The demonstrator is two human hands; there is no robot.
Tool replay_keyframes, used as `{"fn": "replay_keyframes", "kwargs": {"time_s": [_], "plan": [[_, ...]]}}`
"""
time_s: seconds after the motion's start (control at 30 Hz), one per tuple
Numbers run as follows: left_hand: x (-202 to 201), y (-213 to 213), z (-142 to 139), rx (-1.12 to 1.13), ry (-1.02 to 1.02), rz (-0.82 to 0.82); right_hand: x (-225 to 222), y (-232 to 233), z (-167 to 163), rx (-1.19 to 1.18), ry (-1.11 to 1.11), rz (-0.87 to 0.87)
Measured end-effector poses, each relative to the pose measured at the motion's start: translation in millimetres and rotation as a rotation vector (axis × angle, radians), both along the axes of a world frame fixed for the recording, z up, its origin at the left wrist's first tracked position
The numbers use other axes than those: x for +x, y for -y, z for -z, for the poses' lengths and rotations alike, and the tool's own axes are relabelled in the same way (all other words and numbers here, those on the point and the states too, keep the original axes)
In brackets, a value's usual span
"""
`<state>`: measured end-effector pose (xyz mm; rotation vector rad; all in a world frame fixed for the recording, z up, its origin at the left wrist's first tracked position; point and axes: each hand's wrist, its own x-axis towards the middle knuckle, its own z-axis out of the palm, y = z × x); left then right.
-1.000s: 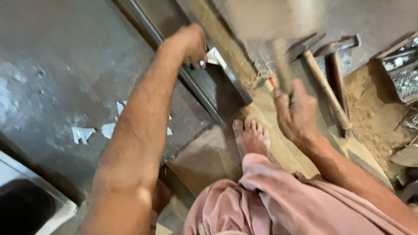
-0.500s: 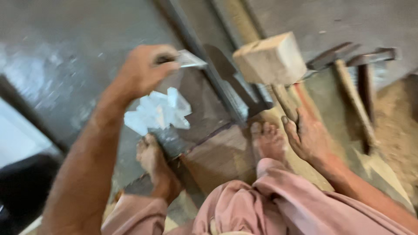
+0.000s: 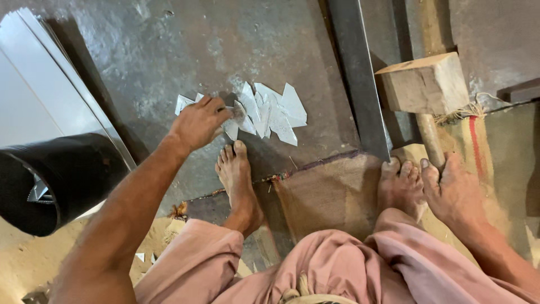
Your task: The person sits on the workshop floor and flattens small pieces of sheet metal one at a time, placing each piece on a steel bar and striking it with a wooden mallet, then setting the flattened piece aside in a pile.
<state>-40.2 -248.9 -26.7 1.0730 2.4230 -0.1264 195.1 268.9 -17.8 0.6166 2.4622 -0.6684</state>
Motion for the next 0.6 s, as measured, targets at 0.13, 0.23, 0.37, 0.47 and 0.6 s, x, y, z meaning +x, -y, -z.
{"fn": "replay_keyframes", "kwargs": {"time_s": [0.13, 0.23, 0.37, 0.47, 0.6], "plan": [[9.7, -12.7, -19.2, 0.017, -0.05, -0.02, 1.1, 4.1, 0.8, 0.015, -0.003, 0.006], [9.5, -14.0, -20.2, 0.033, -0.061, -0.051, 2.4, 3.7, 2.6, -0.008, -0.045, 0.011], [1.8, -9.8, -11.7, -0.018, -0.032, 0.009, 2.2, 1.4, 4.3, 0.022, -0.044, -0.018], [-5.8, -9.1, -13.7, -0.256, 0.262, -0.101, 0.5, 1.5, 2.3, 0.042, -0.042, -0.045], [-14.8, -29.3, -27.4, 0.351, 0.786, -0.754, -2.4, 3.5, -3.9, -0.046, -0.027, 0.035]]}}
